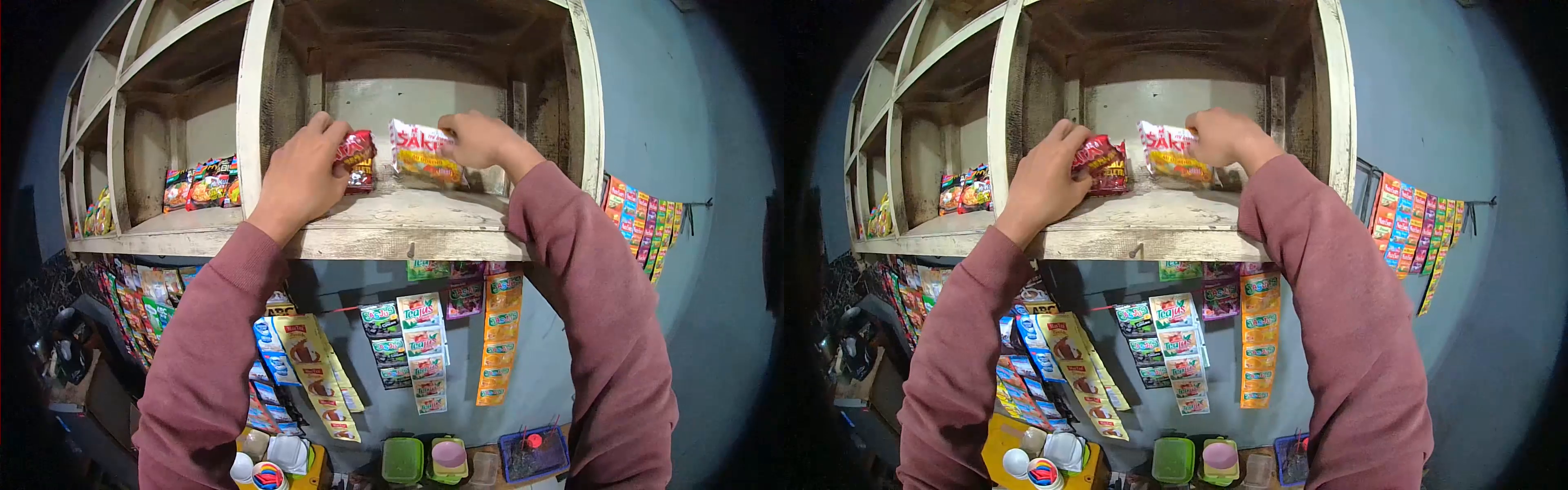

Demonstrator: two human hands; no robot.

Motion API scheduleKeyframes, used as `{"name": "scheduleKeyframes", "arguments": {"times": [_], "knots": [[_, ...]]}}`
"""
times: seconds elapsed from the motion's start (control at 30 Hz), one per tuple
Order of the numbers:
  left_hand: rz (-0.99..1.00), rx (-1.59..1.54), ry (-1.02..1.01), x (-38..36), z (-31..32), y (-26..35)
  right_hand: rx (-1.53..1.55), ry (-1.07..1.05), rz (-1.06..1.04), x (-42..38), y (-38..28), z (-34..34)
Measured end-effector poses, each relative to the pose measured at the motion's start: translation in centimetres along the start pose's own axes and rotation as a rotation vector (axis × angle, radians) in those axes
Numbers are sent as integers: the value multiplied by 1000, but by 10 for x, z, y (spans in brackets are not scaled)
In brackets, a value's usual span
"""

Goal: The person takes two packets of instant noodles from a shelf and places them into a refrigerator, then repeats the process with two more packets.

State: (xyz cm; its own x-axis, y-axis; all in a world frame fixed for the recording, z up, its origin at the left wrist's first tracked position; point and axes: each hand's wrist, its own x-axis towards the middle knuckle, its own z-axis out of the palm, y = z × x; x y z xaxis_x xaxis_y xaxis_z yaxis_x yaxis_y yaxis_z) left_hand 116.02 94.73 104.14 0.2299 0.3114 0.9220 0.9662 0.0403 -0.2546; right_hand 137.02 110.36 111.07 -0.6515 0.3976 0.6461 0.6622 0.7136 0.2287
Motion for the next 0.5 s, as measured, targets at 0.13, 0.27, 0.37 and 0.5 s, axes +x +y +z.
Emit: {"name": "scheduleKeyframes", "arguments": {"times": [0.13,0.27,0.37,0.5], "knots": [[-74,-103,14,2,0,2,149,229,-18,-4,7,-8],[33,-268,227,2,-9,2,247,471,-177,-35,-5,-37],[-46,-540,315,-13,-49,25,405,554,-220,-89,-19,-62],[-112,-620,376,-71,-94,40,854,706,-150,-177,-42,-63]]}}
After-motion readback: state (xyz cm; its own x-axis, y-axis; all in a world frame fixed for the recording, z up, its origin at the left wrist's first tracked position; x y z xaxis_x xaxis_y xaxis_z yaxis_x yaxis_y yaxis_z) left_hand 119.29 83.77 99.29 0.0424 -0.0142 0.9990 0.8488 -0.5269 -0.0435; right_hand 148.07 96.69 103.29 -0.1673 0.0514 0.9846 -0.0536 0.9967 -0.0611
